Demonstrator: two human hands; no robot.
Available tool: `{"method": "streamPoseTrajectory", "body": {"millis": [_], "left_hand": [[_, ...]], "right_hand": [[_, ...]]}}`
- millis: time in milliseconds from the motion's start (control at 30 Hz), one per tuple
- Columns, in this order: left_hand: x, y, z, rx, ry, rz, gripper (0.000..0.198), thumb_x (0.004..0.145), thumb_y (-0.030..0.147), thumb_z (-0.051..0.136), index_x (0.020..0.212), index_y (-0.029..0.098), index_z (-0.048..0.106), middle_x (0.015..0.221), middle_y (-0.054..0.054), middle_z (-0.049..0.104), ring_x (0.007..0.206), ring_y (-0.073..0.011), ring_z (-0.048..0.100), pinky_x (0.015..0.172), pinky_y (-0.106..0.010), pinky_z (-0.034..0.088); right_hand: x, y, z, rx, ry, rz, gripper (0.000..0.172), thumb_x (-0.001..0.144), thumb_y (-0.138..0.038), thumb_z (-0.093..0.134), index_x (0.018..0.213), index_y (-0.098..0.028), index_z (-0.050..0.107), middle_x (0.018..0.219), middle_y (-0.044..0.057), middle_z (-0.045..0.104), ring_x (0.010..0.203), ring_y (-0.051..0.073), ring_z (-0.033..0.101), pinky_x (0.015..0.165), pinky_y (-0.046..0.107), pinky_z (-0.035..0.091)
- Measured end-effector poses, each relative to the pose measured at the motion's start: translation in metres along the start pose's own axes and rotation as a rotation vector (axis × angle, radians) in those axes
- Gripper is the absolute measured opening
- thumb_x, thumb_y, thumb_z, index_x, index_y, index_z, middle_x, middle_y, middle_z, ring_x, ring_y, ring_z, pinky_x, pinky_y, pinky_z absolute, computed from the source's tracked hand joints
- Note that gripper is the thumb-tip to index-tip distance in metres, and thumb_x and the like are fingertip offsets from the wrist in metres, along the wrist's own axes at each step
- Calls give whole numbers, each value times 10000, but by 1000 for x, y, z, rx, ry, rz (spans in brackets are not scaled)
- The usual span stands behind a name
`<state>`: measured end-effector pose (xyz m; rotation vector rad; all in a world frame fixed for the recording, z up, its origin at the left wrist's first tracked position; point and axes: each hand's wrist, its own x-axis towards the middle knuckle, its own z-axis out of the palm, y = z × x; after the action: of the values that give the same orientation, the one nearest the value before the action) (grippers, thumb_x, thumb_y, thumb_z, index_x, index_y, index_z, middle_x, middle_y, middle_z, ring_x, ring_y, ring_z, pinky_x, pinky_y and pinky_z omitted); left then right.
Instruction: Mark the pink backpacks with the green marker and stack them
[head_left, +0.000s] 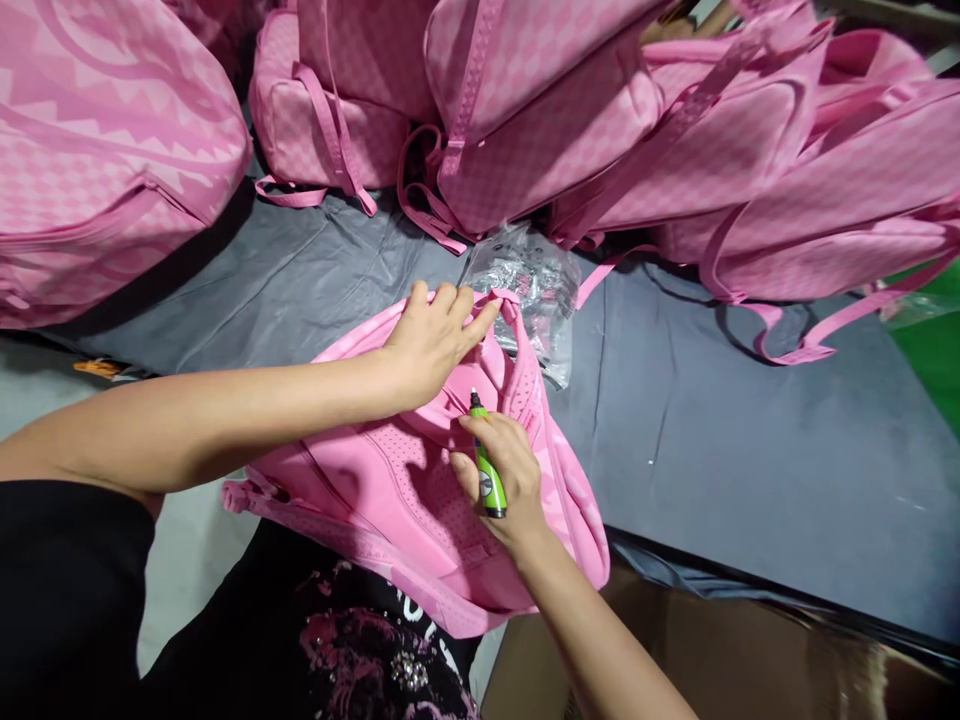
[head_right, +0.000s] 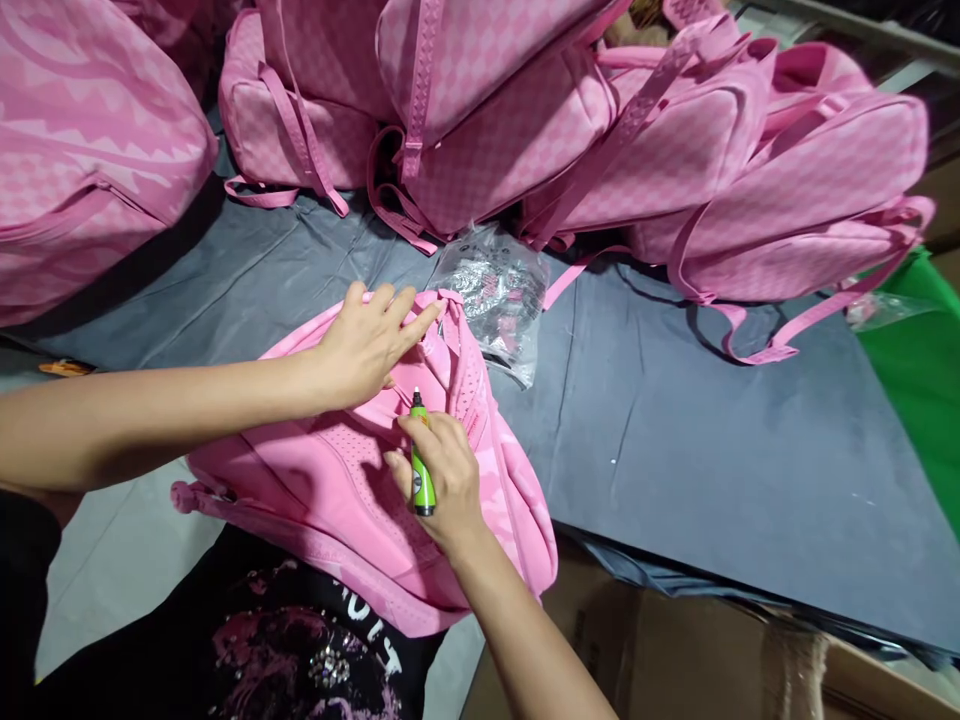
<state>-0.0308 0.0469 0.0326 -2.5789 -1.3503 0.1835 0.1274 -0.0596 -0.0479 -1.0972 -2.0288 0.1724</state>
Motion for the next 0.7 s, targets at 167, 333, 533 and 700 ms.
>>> {"method": "streamPoseTrajectory", "body": {"millis": [167,333,533,700], "left_hand": [[-1,-3,-6,3,7,16,762,931,271,560,1596,172,202,1465,-177,439,1224,-327,455,1028,-474,371],[-1,-2,-10,34,-34,26,721,953,248,521,1593,150,203,1467,-191,439,1212,-333,472,987,-464,393],[0,-7,-9,14,-1,74,678,957,224,487,1578,126,232,1442,-190,470,1206,-342,484,970,-463,387],[1,-14,-10,29,-13,119,718,942,239,518,1581,123,212,1458,-179,472,1185,-327,495,941,-432,397]], "right_hand": [[3,0,-9,131,13,264,424,943,-307,607,1341,-233,480,1103,100,718,964,235,715,804,380,594],[26,1,-24,107,-105,240,224,941,-315,622,1143,-221,644,1048,70,755,918,209,720,821,352,572],[49,2,-38,189,-308,327,278,965,-374,540,1149,-202,658,1061,58,759,924,215,719,805,366,551],[58,11,-39,212,-425,314,228,919,-344,609,1086,-220,702,1006,29,774,837,195,724,740,324,546]]}}
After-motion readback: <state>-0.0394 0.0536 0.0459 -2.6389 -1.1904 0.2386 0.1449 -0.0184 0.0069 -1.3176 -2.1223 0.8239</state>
